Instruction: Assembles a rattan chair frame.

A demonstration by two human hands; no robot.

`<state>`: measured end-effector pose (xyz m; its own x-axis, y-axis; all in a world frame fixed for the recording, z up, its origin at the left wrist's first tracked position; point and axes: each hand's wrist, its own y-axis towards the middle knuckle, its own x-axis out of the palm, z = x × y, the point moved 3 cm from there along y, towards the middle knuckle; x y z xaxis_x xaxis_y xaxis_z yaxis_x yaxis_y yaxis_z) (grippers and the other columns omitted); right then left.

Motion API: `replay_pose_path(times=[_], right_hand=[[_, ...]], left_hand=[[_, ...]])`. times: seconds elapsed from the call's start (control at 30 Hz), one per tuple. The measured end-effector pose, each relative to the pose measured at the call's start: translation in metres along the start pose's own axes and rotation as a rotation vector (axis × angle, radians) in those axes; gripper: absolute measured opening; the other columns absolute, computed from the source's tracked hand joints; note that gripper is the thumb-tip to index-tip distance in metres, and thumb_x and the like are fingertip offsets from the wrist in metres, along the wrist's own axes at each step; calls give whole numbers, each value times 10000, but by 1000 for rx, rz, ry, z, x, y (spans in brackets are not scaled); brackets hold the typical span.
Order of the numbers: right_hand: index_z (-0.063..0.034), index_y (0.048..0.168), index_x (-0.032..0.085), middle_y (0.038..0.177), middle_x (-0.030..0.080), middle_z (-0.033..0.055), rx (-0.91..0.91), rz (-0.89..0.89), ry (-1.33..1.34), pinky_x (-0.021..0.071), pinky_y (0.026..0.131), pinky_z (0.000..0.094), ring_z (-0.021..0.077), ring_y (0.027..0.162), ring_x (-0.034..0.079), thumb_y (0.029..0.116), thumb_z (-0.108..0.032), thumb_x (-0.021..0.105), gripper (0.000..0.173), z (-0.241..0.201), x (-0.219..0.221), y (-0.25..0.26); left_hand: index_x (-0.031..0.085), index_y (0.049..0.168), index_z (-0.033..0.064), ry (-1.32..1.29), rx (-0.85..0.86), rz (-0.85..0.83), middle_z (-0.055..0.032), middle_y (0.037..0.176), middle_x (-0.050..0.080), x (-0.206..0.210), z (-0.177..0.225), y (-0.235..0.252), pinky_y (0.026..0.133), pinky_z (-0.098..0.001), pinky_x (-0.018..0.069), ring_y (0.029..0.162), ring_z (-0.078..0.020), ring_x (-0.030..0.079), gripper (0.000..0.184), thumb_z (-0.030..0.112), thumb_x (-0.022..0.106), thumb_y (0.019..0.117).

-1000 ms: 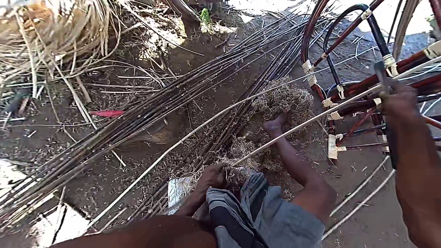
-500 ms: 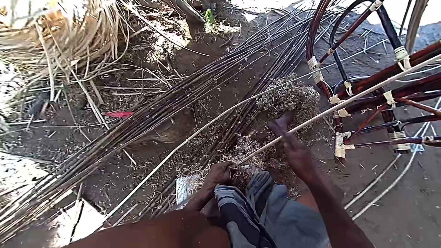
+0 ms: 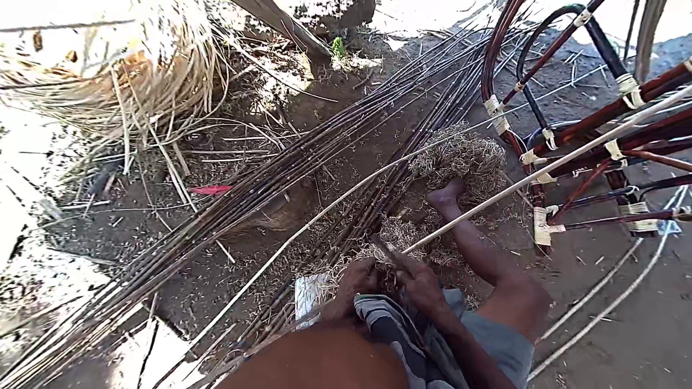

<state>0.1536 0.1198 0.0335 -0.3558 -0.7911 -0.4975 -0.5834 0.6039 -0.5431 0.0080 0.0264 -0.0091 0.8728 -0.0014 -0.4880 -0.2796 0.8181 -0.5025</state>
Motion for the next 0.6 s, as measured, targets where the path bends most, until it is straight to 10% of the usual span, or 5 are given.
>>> replay_pose_path(times=[0.1,0.23,0.4,0.6], right_hand=[[-99,1457,554,950,741,43,-88,193,517,494,525,289,98,540,553,1031,-87,538,426,16,-55,-21],[-4,1367,528,920,706,131,-215,439,1109,439,457,237,81,500,510,1043,-63,499,331,33,-117,-61],[-39,1378,543,819,678,91,-235,631,1338,415,446,225,61,482,481,1064,-127,452,339,86,-109,-79],[-33,1339,582,820,687,74,-179,666,1454,472,497,262,90,541,542,1068,-138,446,321,139,-71,-82]], left_hand=[[663,1115,20,-441,203,-102,6,831,684,-6,-18,-6,746,-331,580,752,-102,664,419,400,643,938],[311,1455,48,-772,237,-352,77,1126,662,-24,40,-20,904,-282,576,975,-24,668,709,280,728,929],[526,1142,51,-882,189,-51,-13,696,621,-19,148,24,454,-297,519,498,-116,572,129,111,520,1029],[511,1116,-3,-1354,192,13,-109,787,635,4,281,76,559,-343,588,625,-181,655,100,39,446,1052]])
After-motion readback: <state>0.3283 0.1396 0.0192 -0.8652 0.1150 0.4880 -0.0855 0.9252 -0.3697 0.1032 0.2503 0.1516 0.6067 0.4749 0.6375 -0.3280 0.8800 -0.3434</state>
